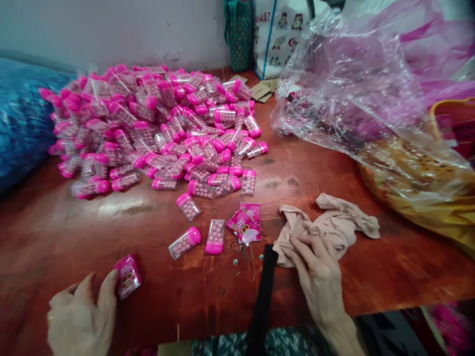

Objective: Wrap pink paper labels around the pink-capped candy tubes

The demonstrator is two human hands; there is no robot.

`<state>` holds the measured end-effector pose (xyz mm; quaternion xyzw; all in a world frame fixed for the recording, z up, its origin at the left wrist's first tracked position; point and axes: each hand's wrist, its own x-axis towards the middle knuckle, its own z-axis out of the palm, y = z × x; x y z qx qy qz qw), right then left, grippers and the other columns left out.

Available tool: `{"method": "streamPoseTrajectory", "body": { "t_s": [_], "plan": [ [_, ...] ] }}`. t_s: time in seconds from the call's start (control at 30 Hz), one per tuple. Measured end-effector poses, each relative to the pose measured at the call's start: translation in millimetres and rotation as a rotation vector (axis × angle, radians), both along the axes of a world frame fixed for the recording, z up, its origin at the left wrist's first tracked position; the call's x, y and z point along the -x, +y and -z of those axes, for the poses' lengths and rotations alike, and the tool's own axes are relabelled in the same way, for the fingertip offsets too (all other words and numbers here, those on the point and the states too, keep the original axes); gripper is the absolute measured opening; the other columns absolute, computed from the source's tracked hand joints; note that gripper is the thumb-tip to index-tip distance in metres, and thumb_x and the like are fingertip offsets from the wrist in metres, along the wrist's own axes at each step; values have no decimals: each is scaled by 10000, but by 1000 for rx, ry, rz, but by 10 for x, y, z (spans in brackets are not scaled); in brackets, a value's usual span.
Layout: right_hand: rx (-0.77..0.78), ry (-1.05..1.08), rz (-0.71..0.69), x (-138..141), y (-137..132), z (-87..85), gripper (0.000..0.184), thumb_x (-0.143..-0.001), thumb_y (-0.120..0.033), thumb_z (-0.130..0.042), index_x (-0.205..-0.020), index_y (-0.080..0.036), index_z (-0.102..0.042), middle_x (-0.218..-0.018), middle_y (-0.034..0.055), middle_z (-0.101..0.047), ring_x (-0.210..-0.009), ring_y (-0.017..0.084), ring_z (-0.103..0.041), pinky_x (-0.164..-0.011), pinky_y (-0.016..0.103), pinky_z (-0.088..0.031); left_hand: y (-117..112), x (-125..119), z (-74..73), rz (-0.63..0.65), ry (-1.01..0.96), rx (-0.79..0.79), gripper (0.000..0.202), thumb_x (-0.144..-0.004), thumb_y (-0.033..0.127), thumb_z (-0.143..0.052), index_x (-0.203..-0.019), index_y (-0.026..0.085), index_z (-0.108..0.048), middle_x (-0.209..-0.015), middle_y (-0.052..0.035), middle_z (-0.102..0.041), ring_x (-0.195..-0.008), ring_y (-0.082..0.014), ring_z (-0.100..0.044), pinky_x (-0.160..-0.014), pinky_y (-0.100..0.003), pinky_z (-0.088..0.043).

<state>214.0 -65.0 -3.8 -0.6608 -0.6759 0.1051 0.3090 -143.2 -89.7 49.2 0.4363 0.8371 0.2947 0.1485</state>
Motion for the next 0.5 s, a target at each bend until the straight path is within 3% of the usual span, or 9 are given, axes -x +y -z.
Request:
{"method": "streamPoseTrajectory", "body": {
  "t_s": [0.1,0.17,0.23,0.37,0.5],
  "plan": [
    [-27,-13,45,40,58,37,202,-879,-261,-471,-813,-190,-648,-770,65,-590,-784,226,-517,-726,383,-426,118,-256,-4,21,434,-138,209,-755,373,-546,-856,197,-594,-919,-94,-571,-1090,-419,-457,-922,-585,-317],
    [-28,-40,70,59,98,61,238,-886,-275,-459,-734,-189,-620,-721,57,-580,-782,230,-512,-729,380,-407,237,-520,41,99,452,-248,250,-787,371,-522,-901,167,-612,-916,-105,-595,-982,-336,-542,-904,-520,-380],
    [-30,-88,101,68,123,80,279,-896,-289,-439,-687,-187,-593,-700,61,-567,-810,243,-508,-734,385,-392,365,-796,123,278,372,-304,224,-794,323,-538,-929,163,-617,-926,-101,-609,-965,-284,-553,-915,-465,-394],
    [-8,-116,138,85,124,16,336,-914,-287,-390,-655,-184,-577,-673,66,-550,-817,258,-490,-736,399,-382,576,-1155,305,562,407,-255,253,-783,256,-566,-1008,145,-602,-1089,-148,-558,-1223,-331,-352,-991,-483,-323],
    [-5,29,128,265,153,-200,153,-879,-269,-476,-869,-179,-600,-905,89,-562,-862,246,-459,-775,402,-389,676,-1180,363,643,453,-229,240,-811,206,-518,-1032,149,-591,-1251,-161,-448,-1315,-340,-195,-1031,-509,-262]
  ]
}}
